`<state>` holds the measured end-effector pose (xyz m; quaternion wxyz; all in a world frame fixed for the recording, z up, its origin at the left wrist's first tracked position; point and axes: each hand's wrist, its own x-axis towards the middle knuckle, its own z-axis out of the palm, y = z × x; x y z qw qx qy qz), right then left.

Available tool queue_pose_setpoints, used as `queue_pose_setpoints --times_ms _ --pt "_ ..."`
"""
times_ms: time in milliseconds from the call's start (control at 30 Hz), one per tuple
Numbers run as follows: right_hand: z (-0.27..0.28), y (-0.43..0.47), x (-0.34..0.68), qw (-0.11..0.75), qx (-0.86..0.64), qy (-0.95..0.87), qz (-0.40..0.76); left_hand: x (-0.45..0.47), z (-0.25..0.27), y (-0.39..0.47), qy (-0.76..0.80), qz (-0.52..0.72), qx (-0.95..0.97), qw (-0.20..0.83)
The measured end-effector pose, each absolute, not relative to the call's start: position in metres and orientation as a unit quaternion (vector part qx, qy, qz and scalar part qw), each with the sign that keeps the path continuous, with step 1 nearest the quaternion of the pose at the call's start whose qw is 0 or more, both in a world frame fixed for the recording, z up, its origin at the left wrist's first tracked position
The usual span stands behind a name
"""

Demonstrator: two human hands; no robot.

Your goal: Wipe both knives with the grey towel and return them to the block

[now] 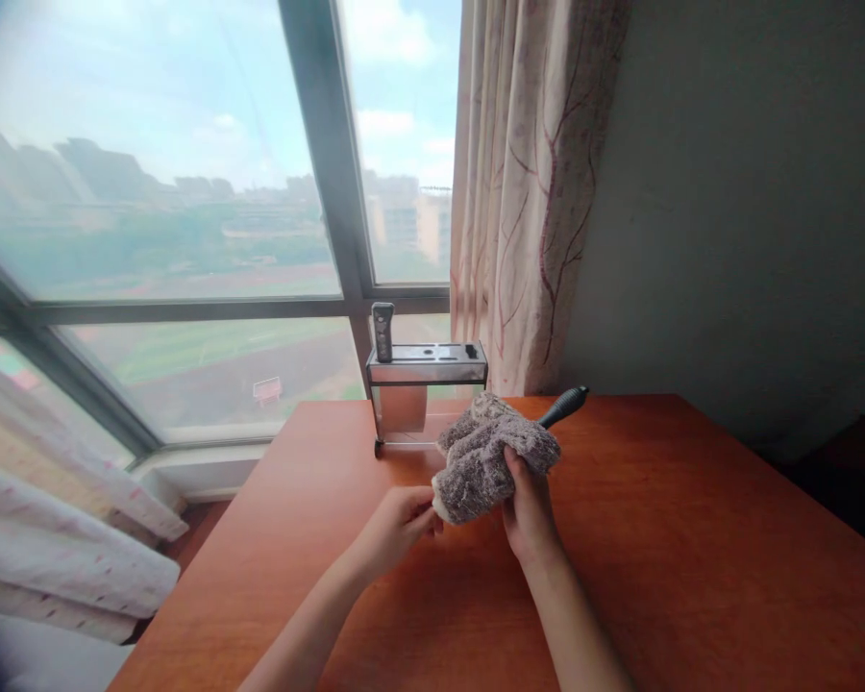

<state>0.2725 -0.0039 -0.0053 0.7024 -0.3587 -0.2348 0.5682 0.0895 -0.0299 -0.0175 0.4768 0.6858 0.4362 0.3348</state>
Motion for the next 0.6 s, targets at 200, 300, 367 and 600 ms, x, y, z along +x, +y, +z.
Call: queue_pose_setpoints --times_ms 200,300,367,600 --pt "0.006 -0.015 0.260 0.667 -0.419 -0.317 0.528 0.113 -0.019 -0.045 0.403 0.407 0.655 0.492" --pt "0.010 -0.016 0.252 0.610 -0.423 -0.389 0.546 0.115 -0.015 -0.048 0.410 0.438 0.644 0.474" --pt "0.014 -0.014 0.247 0.584 -0.397 -0.439 0.555 0.113 -0.013 -0.048 0.416 0.453 0.638 0.463" --pt "0.023 -0.001 0.240 0.557 -0.408 -0.525 0.497 0.103 -0.013 -0.053 0.458 0.422 0.642 0.448"
